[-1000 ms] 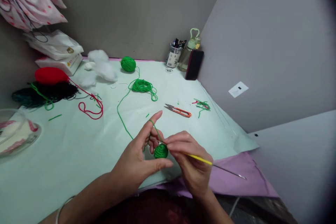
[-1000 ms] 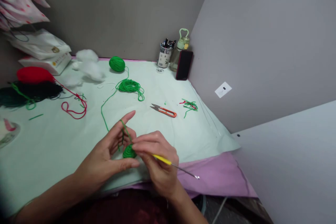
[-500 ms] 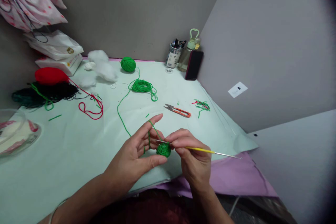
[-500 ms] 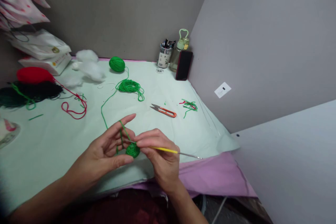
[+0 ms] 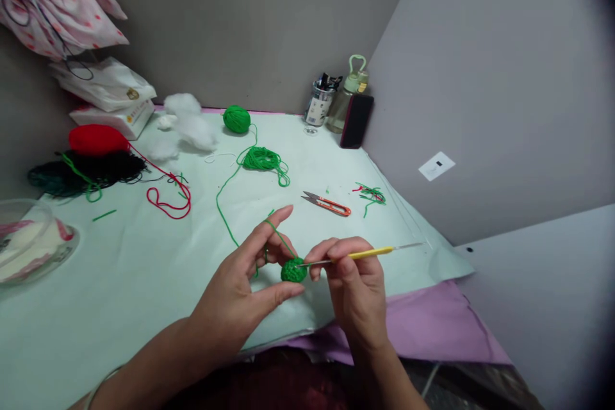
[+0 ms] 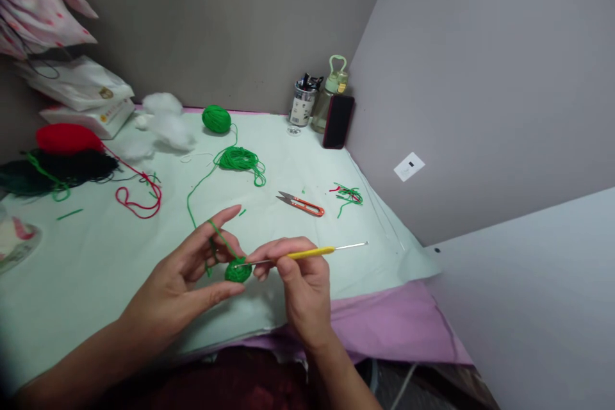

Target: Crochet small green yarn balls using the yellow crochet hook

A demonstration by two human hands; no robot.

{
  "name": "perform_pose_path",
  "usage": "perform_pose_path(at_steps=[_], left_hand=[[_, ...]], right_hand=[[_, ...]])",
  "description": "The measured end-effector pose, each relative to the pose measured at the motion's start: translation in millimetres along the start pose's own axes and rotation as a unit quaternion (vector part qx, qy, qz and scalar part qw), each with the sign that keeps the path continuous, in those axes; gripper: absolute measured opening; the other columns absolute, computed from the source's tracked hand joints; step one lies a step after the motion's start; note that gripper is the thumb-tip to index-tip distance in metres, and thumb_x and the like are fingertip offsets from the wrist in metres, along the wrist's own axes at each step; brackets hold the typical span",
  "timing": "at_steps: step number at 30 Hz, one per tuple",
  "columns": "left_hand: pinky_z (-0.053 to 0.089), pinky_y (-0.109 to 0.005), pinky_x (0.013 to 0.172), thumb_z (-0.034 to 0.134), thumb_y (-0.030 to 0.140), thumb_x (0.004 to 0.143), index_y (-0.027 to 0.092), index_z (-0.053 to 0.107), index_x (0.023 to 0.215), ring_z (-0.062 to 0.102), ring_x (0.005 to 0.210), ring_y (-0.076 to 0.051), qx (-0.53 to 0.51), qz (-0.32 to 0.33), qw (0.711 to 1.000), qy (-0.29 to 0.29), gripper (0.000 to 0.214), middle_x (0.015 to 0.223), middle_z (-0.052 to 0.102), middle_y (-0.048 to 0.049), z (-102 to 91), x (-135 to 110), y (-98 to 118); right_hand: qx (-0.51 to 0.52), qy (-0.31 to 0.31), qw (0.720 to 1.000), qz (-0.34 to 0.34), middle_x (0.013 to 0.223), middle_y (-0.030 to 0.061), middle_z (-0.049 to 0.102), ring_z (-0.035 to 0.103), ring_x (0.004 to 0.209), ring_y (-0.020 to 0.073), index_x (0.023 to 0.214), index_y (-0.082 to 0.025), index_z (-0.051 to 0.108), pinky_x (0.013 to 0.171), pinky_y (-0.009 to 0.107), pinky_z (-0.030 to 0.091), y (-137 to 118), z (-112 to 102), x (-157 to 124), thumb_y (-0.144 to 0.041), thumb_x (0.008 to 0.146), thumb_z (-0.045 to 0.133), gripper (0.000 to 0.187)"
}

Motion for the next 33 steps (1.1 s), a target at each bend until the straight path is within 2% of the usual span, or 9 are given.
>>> perform_pose_path(at_steps=[4, 12, 15, 21, 28, 33], left_hand=[[0.047, -0.034, 0.099, 0.078, 0.017, 0.080, 0.031, 0.044, 0.153, 0.062, 0.096, -0.018, 0.014, 0.001, 1.000, 0.005, 0.081, 0.095, 0.064, 0.0026, -3.0, -2, 1], [0.047, -0.033, 0.100, 0.077, 0.018, 0.084, 0.030, 0.049, 0.151, 0.064, 0.094, -0.017, 0.044, 0.021, 0.999, 0.000, 0.074, 0.096, 0.068, 0.0020, -7.9, -2, 5], [0.048, -0.033, 0.099, 0.078, 0.018, 0.082, 0.031, 0.049, 0.151, 0.064, 0.095, -0.017, 0.042, 0.016, 0.999, 0.004, 0.076, 0.096, 0.069, 0.0018, -8.7, -3, 5], [0.050, -0.031, 0.096, 0.081, 0.020, 0.080, 0.034, 0.048, 0.151, 0.066, 0.097, -0.017, 0.019, -0.002, 1.000, -0.002, 0.080, 0.107, 0.069, 0.0012, -4.3, -5, 8], [0.053, -0.028, 0.090, 0.079, 0.019, 0.080, 0.030, 0.052, 0.148, 0.065, 0.092, -0.016, 0.060, 0.000, 0.998, 0.006, 0.074, 0.098, 0.070, 0.0015, -4.9, -5, 11], [0.052, -0.030, 0.093, 0.079, 0.022, 0.081, 0.031, 0.054, 0.146, 0.065, 0.087, -0.016, 0.085, 0.020, 0.996, 0.018, 0.069, 0.093, 0.070, 0.0031, -7.0, -6, 11]], right_hand=[[-0.049, -0.011, 0.999, -0.014, 0.097, 0.0012, 0.080, 0.071, 0.078, 0.0122, 0.103, -0.026, 0.071, 0.073, 0.026, 0.058, -7, -1, -2, -0.030, 0.103, 0.059, 0.012], [-0.165, -0.034, 0.982, -0.091, 0.096, 0.0056, 0.079, 0.071, 0.082, 0.0176, 0.105, -0.024, 0.073, 0.072, 0.032, 0.059, -25, 8, -5, -0.024, 0.102, 0.060, 0.013], [-0.156, -0.026, 0.983, -0.090, 0.096, 0.0056, 0.079, 0.070, 0.081, 0.0174, 0.104, -0.024, 0.073, 0.071, 0.032, 0.059, -23, 7, -5, -0.025, 0.101, 0.061, 0.013], [-0.059, -0.031, 0.997, -0.045, 0.096, 0.0036, 0.080, 0.069, 0.075, 0.0148, 0.102, -0.025, 0.071, 0.071, 0.031, 0.058, -14, 5, -1, -0.030, 0.102, 0.061, 0.012], [-0.145, -0.055, 0.985, -0.074, 0.095, 0.0055, 0.080, 0.072, 0.080, 0.0185, 0.103, -0.024, 0.071, 0.073, 0.036, 0.059, -24, 6, -3, -0.030, 0.102, 0.060, 0.013], [-0.186, -0.062, 0.977, -0.085, 0.097, 0.0057, 0.080, 0.073, 0.084, 0.0195, 0.104, -0.025, 0.072, 0.074, 0.036, 0.060, -30, 8, -5, -0.027, 0.102, 0.059, 0.014]])
Point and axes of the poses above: each hand's wrist, its own x-axis towards the middle knuckle, its own z-axis out of the palm, y = z × x, the point moved 8 cm from there along x, towards the middle knuckle
